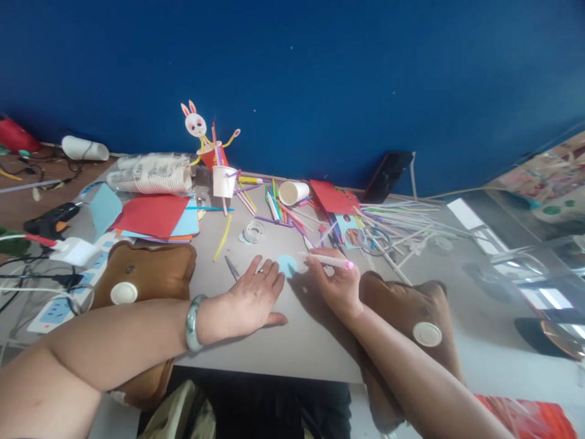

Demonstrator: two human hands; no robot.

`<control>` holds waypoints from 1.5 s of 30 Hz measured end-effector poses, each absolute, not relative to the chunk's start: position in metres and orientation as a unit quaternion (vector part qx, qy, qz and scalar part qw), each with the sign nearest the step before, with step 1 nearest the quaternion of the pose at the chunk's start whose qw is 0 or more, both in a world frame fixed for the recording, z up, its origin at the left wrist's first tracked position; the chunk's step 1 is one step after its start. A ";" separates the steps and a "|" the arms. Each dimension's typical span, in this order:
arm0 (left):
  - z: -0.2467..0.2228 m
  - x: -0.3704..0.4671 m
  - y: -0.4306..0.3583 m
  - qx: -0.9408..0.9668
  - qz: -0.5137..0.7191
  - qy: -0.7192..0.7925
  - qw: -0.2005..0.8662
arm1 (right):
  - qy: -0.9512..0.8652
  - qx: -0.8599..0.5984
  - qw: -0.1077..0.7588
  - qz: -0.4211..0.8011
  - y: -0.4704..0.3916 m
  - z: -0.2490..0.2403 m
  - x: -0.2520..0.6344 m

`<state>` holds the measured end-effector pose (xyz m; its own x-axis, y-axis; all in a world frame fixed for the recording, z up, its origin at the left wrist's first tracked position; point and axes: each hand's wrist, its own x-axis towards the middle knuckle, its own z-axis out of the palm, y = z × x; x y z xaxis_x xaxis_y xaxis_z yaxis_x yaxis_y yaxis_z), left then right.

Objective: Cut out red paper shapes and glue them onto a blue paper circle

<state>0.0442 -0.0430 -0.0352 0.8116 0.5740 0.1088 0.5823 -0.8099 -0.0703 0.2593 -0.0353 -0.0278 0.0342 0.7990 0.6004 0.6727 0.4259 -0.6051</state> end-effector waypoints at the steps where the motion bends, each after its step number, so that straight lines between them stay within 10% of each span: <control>1: -0.035 0.044 -0.043 -0.951 -0.043 -0.302 0.049 | -0.694 -0.528 0.485 0.061 -0.035 -0.027 0.259; 45: -0.042 0.042 -0.041 -0.952 -0.047 -0.301 0.024 | -0.688 -0.532 0.476 0.131 -0.041 -0.021 0.254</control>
